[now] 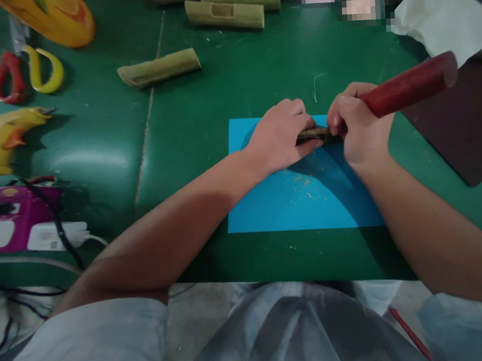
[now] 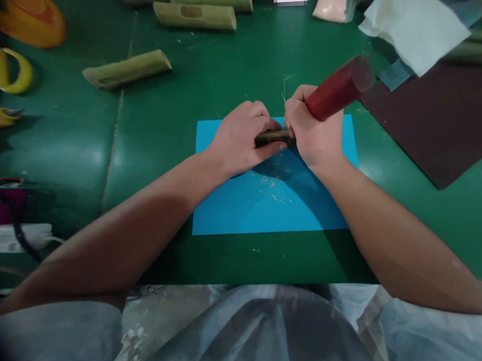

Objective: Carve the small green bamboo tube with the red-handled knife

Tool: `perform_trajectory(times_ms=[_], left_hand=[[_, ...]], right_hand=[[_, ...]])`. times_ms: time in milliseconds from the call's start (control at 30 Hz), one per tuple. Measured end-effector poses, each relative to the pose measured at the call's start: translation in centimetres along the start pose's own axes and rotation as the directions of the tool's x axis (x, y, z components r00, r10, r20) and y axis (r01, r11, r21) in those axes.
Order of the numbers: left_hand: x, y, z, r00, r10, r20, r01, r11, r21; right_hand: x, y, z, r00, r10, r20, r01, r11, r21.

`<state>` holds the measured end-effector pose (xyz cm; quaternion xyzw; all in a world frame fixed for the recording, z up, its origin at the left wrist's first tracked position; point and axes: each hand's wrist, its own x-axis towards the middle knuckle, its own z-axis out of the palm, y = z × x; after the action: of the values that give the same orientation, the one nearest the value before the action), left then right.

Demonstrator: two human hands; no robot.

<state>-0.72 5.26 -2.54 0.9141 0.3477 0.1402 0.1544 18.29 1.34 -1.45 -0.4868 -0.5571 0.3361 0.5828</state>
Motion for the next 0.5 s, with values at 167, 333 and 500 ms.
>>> perform_trajectory(times_ms=[167, 333, 500], left_hand=[[-0.6, -0.4, -0.3, 0.998, 0.009, -0.063, -0.007, 0.999, 0.046], [-1.5, -0.1, -0.7, 0.997, 0.052, -0.063, -0.046, 0.994, 0.097], [-1.6, -0.2, -0.6, 0.997, 0.073, -0.04, -0.068, 0.99, 0.128]], right_hand=[[0.5, 1.8, -0.4, 0.997, -0.069, 0.018, 0.069, 0.998, 0.01], [0.5, 2.1, -0.6, 0.991, -0.13, 0.037, 0.126, 0.989, 0.079], [0.3, 2.0, -0.6, 0.992, -0.124, 0.039, 0.121, 0.99, 0.079]])
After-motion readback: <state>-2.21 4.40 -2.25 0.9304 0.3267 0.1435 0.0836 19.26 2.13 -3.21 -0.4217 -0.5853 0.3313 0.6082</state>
